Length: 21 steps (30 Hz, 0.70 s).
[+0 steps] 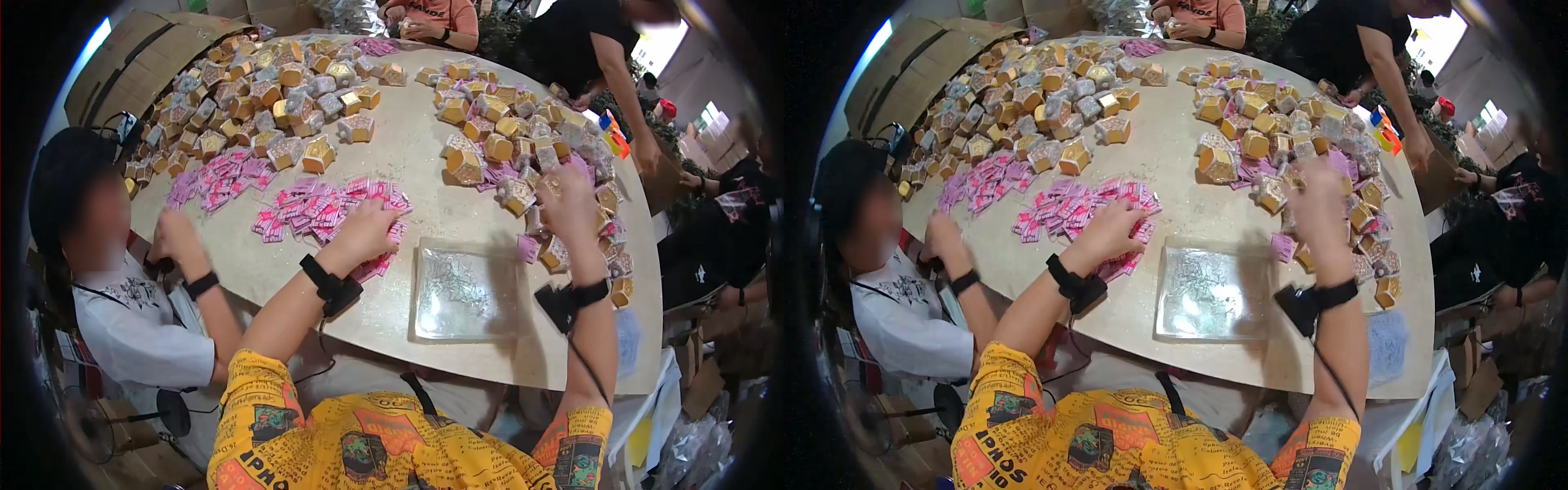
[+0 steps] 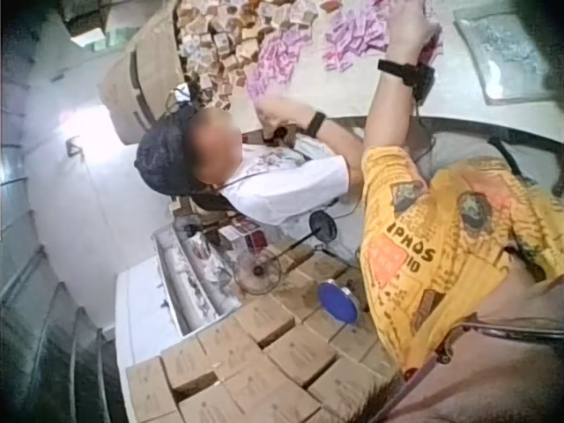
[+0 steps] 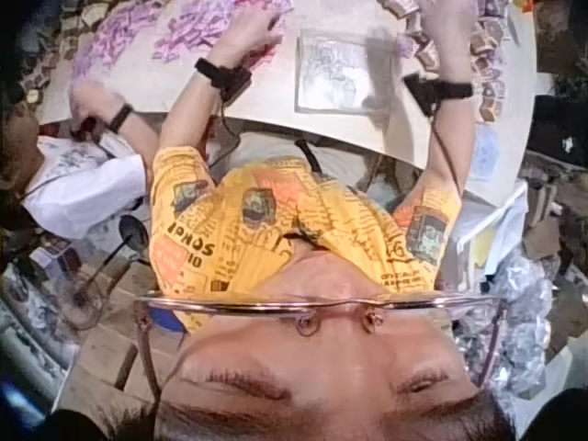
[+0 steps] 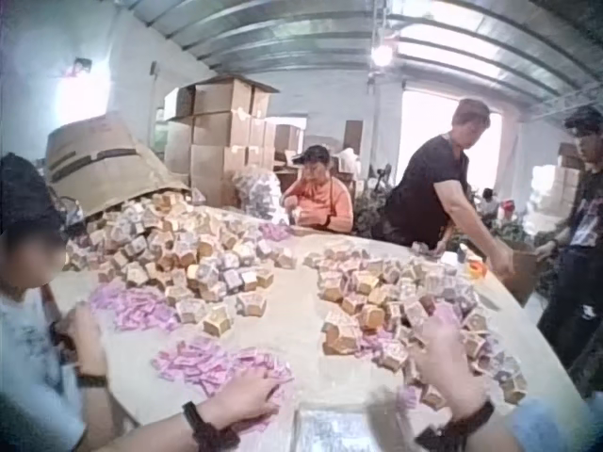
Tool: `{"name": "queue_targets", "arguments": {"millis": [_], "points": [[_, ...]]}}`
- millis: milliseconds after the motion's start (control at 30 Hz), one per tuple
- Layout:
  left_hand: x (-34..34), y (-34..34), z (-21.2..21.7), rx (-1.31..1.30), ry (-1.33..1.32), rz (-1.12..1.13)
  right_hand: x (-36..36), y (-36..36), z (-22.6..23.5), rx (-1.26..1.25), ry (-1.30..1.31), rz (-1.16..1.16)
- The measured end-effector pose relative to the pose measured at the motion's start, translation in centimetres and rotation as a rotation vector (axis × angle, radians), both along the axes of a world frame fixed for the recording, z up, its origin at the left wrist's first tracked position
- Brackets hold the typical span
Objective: The person sits at a table and repeatedly picks up small, pre-wrapped yellow items and pink labels. They place the items into clear plastic bags along with the labels and then set the filled bags on the table. The task involves repetitive manual assembly of small packages.
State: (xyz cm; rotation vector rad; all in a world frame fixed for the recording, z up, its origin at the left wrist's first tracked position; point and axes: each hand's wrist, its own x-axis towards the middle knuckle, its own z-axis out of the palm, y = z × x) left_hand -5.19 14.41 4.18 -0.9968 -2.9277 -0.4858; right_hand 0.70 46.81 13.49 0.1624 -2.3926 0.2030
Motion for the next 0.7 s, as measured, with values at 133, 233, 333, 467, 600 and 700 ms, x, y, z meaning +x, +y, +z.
{"name": "queue_targets", "arguments": {"millis": [133, 233, 333, 467, 600, 700], "points": [[0.0, 0.4, -1.2, -0.031, 0.117, -0.03, 4.9, -6.8, -6.7, -0.182, -0.761, 0.269], [-0.2, 0.6, -1.2, -0.023, 0.083, -0.031, 6.4, -8.8, -9.4, -0.117, -0.794, 0.21], [-0.7, 0.7, -0.8, 0.053, 0.069, -0.046, 6.0, -8.6, -10.4, -0.163, -0.792, 0.246], [-1.0, 0.1, -0.8, 0.466, 0.08, -0.033, 6.3, -7.9, -10.5, -0.428, -0.764, 0.257], [-0.6, -0.4, 1.1, 0.755, 0.05, 0.03, 7.0, -6.4, -10.4, -0.792, -0.757, 0.247], [0.5, -0.7, 2.2, 1.009, -0.438, 0.122, 7.6, -6.1, -9.5, -0.956, -0.703, 0.248]]}}
